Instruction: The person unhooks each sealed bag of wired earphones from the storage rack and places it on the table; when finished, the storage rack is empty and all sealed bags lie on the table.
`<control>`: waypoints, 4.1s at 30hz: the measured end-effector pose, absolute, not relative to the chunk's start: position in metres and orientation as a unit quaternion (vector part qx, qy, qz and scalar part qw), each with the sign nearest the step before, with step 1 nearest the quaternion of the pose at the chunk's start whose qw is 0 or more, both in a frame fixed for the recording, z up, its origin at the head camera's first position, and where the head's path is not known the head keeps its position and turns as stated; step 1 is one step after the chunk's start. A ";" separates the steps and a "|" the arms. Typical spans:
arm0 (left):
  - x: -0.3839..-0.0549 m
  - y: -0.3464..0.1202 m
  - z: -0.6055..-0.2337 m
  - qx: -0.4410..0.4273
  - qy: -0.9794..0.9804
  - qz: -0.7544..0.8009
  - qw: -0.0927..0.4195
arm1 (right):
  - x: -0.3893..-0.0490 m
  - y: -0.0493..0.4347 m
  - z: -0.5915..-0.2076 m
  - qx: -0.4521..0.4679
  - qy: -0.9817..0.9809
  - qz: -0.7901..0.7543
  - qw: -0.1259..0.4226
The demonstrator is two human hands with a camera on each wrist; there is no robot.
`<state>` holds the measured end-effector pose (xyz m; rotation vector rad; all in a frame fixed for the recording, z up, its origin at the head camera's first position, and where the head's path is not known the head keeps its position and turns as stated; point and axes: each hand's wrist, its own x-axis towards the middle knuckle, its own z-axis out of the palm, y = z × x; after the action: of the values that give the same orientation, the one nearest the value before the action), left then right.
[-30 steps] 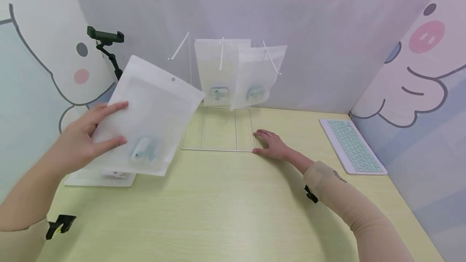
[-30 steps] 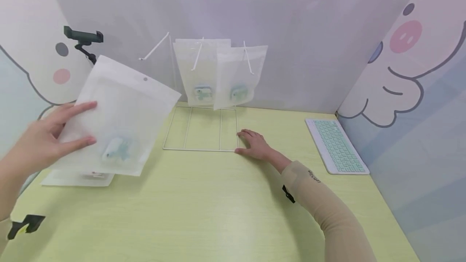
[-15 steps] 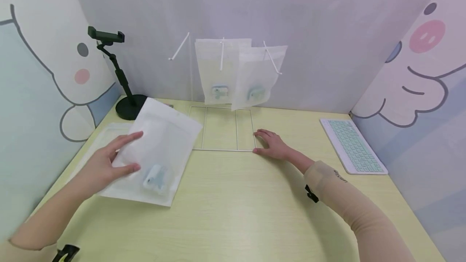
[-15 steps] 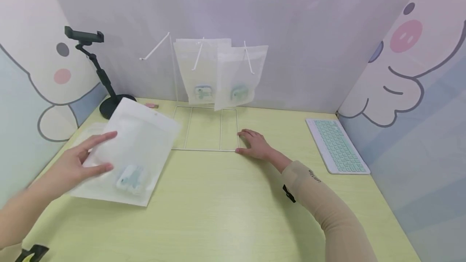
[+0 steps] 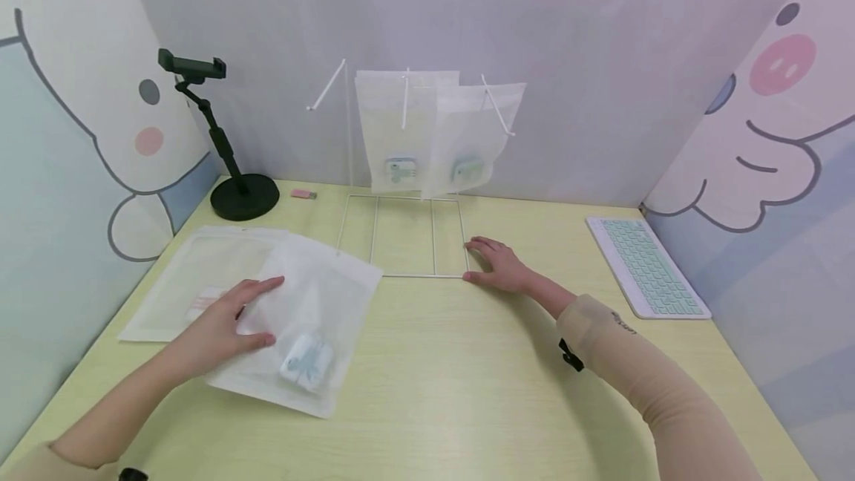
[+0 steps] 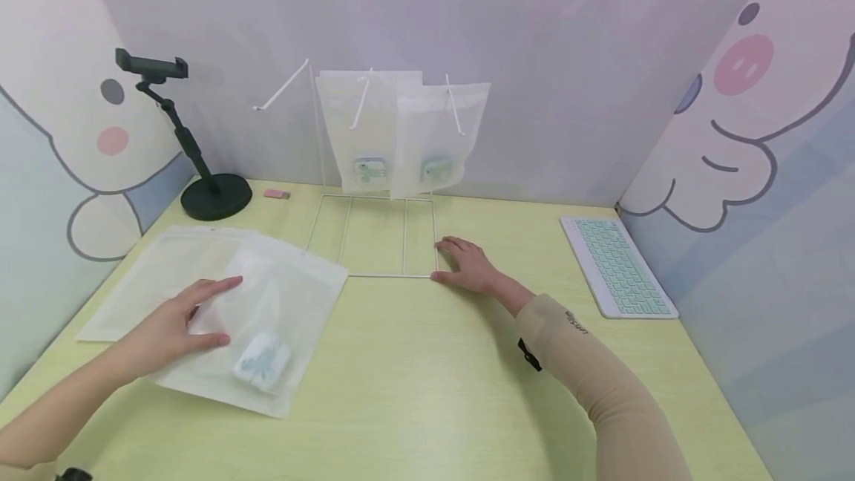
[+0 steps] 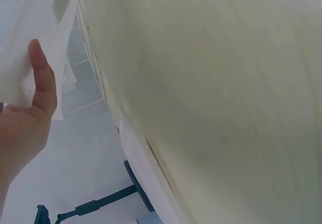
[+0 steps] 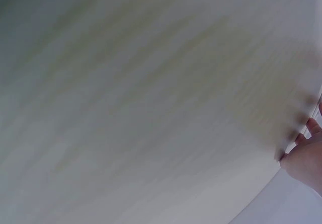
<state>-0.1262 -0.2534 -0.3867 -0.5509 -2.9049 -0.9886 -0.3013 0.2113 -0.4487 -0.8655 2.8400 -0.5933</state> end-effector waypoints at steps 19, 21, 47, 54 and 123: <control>-0.141 -0.263 -0.397 -0.203 -0.972 -0.097 -0.066 | -0.302 0.211 -0.449 -0.283 0.937 -0.195 0.054; -0.141 -0.265 -0.400 -0.195 -0.974 -0.091 -0.074 | -0.302 0.211 -0.450 -0.283 0.938 -0.193 0.055; -0.149 -0.251 -0.358 -0.169 -0.983 -0.030 -0.069 | -0.304 0.209 -0.448 -0.289 0.939 -0.179 0.055; -0.177 -0.240 -0.330 -0.178 -0.983 -0.042 -0.033 | -0.306 0.210 -0.449 -0.286 0.940 -0.177 0.057; -0.390 -0.137 -0.359 -0.042 -0.815 -0.560 0.143 | -0.336 0.225 -0.453 -0.341 0.914 -0.203 0.083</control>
<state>-0.3904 -0.1365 -0.3593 -0.1198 -2.3507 -1.6141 -0.3364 0.2254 -0.4534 -1.0168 2.7298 -0.6058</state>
